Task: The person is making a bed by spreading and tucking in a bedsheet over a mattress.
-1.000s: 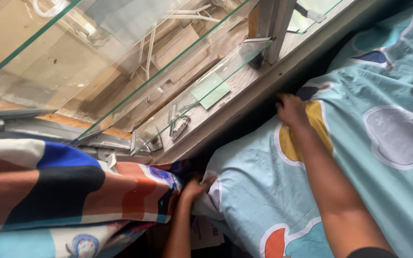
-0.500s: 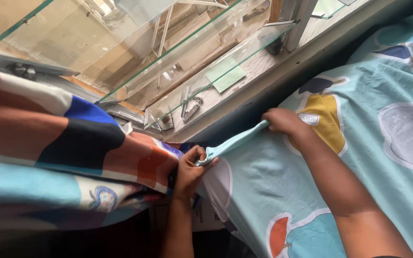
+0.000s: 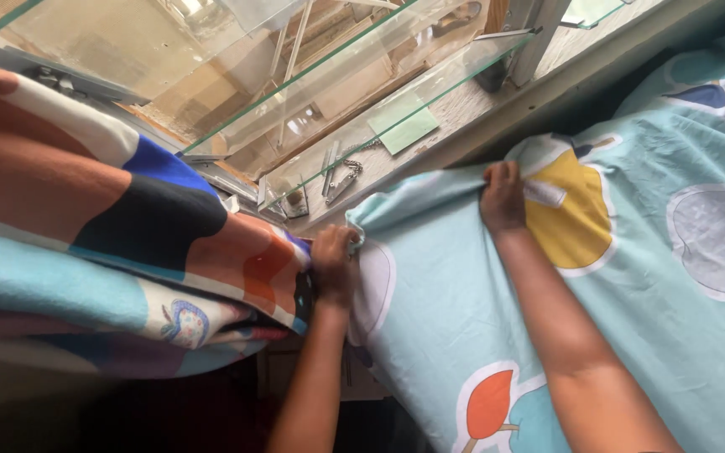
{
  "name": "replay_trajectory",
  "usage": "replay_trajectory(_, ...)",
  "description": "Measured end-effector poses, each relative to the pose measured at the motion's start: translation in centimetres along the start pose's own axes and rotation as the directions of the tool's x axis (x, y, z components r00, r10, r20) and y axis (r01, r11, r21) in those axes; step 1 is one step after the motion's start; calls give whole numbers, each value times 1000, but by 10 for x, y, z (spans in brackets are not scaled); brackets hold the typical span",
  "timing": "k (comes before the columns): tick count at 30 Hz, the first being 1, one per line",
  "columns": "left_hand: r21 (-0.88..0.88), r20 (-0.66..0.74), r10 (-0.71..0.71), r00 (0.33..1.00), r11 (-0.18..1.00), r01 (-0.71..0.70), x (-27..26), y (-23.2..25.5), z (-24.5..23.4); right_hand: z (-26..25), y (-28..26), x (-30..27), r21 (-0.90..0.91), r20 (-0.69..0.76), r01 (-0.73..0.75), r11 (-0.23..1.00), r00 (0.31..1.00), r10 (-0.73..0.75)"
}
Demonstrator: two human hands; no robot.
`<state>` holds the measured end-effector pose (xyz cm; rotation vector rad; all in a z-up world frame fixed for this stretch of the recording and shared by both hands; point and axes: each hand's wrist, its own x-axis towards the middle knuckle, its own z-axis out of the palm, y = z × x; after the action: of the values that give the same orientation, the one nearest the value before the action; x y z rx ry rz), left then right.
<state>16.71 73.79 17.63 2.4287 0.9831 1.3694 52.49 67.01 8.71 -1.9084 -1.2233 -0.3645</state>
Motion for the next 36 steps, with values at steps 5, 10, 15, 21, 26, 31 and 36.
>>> replay_trajectory(5,89,209,-66,976,995,48,-17,40,-3,9,-10,3,-477,90,35,878,996,9)
replay_trajectory(10,-185,408,-127,904,958,218,-73,68,15,43,4,-2,-506,341,-7,862,917,207)
replay_trajectory(15,-293,580,-303,756,788,541,-135,1,85,10,-90,-51,-230,375,56,972,927,35)
replay_trajectory(21,-325,710,-461,533,457,828,-228,-159,182,-86,-169,-112,138,110,112,984,986,-127)
replay_trajectory(26,-44,543,-353,762,894,445,-248,-173,167,-161,-116,-177,75,-67,-208,975,975,213)
replay_trajectory(31,-442,357,-617,701,550,709,-203,-72,114,-206,-67,-248,-182,-240,-321,929,931,275)
replay_trajectory(36,-369,320,-797,512,393,842,-197,-3,71,-177,-109,-306,73,-154,-272,959,947,281)
